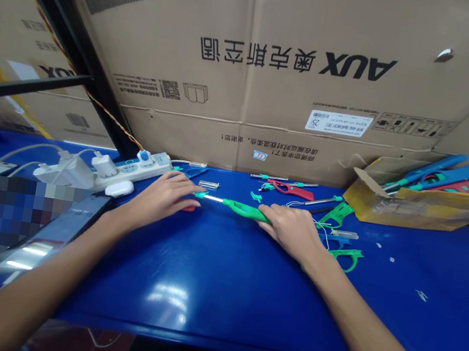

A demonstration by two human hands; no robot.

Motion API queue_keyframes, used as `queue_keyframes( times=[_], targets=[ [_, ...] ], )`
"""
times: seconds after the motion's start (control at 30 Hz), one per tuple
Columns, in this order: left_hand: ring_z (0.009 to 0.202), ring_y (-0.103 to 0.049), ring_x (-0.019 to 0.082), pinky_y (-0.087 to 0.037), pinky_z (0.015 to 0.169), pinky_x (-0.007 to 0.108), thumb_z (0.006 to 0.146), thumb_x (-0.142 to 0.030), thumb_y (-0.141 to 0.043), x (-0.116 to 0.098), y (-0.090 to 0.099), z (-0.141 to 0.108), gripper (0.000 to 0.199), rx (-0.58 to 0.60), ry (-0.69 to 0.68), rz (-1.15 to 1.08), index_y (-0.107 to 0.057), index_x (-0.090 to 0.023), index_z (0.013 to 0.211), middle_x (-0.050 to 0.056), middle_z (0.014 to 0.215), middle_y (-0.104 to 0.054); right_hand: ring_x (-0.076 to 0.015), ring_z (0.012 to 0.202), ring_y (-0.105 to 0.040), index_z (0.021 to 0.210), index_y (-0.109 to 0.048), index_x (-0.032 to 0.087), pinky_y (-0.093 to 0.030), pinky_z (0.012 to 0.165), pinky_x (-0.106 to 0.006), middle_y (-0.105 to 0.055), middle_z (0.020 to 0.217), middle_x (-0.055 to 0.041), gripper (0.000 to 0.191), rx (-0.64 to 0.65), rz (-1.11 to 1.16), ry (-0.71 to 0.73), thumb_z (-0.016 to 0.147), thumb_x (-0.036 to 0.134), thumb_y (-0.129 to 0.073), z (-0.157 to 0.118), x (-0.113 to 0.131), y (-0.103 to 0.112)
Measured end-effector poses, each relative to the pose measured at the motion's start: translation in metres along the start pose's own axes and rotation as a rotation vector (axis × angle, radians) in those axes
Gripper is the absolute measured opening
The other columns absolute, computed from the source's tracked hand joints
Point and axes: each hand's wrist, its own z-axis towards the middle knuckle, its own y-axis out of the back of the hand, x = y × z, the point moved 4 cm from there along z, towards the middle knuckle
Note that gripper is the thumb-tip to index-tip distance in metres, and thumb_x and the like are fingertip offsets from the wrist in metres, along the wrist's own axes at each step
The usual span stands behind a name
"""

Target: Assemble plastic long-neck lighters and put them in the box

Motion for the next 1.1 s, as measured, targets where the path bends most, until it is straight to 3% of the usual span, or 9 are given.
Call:
queue_keyframes(
  times=[0.13,0.27,0.4,0.5,0.63,0.8,0.97,1.1],
  targets=[
    [0.098,-0.063,0.021,-0.039,0.098,0.039,0.103,-0.033,-0.052,0.0,-0.001,0.0,0.022,-0.008,-0.018,-0.058,-0.066,-0.018,0.112,0.006,0.1,-0.072,-0.0202,0.073,-0.069,0.11,-0.069,0.022,-0.031,0.054,-0.026,-0.077,0.094,-0.0066,0.029,0.003,0.034,0.0,0.1,0.041,-0.051,-0.001,-0.003,-0.001],
    [0.091,-0.065,0.019,-0.04,0.096,0.038,0.1,-0.029,-0.057,-0.009,0.0,0.002,0.013,-0.128,0.047,-0.078,-0.065,-0.019,0.106,0.003,0.098,-0.074,-0.0208,0.074,-0.072,0.11,-0.071,0.023,-0.037,0.058,-0.027,-0.078,0.097,-0.005,0.03,0.008,0.152,0.009,0.099,0.043,-0.052,-0.001,-0.003,0.0],
    [0.081,-0.065,0.016,-0.04,0.099,0.038,0.1,-0.019,-0.053,-0.02,0.0,0.004,0.009,-0.202,0.068,-0.088,-0.062,-0.02,0.098,0.001,0.094,-0.074,-0.0194,0.07,-0.071,0.102,-0.073,0.025,-0.039,0.06,-0.027,-0.078,0.083,-0.0002,0.032,0.066,0.32,0.015,0.099,0.049,-0.052,0.0,0.002,0.005],
    [0.085,-0.066,0.017,-0.039,0.099,0.037,0.101,-0.025,-0.055,-0.026,-0.001,0.005,0.009,-0.185,0.048,-0.069,-0.062,-0.019,0.101,0.002,0.098,-0.074,-0.0186,0.071,-0.072,0.103,-0.074,0.026,-0.039,0.06,-0.026,-0.078,0.083,0.0004,0.031,0.089,0.372,0.007,0.099,0.048,-0.052,0.001,0.003,0.008],
    [0.098,-0.066,0.02,-0.038,0.099,0.039,0.1,-0.04,-0.056,-0.027,-0.002,0.005,0.027,-0.099,-0.03,0.022,-0.063,-0.019,0.116,0.004,0.106,-0.074,-0.0187,0.074,-0.072,0.107,-0.073,0.026,-0.04,0.059,-0.026,-0.079,0.09,-0.0006,0.028,0.117,0.387,0.026,0.1,0.043,-0.052,0.0,0.001,0.008],
    [0.093,-0.065,0.018,-0.039,0.093,0.036,0.105,-0.036,-0.046,-0.024,-0.002,0.004,0.028,-0.033,-0.06,0.045,-0.066,-0.019,0.116,0.003,0.097,-0.073,-0.0194,0.075,-0.072,0.108,-0.073,0.024,-0.043,0.06,-0.027,-0.079,0.094,-0.0027,0.029,0.132,0.34,0.061,0.1,0.039,-0.049,-0.001,0.0,0.008],
    [0.095,-0.064,0.017,-0.04,0.094,0.035,0.106,-0.034,-0.044,-0.032,0.0,0.005,0.029,-0.052,-0.076,-0.003,-0.065,-0.019,0.12,0.004,0.102,-0.072,-0.0217,0.087,-0.073,0.13,-0.064,0.024,-0.047,0.062,-0.028,-0.076,0.114,-0.0052,0.038,0.089,0.277,0.107,0.094,0.029,-0.055,-0.002,0.008,0.009],
    [0.094,-0.064,0.017,-0.04,0.094,0.035,0.106,-0.033,-0.046,-0.041,-0.002,0.007,0.027,-0.051,-0.11,0.005,-0.066,-0.019,0.118,0.004,0.102,-0.072,-0.0205,0.082,-0.074,0.123,-0.067,0.024,-0.045,0.06,-0.028,-0.078,0.108,-0.004,0.031,0.121,0.293,0.11,0.097,0.035,-0.053,-0.001,0.014,0.008]
  ],
)
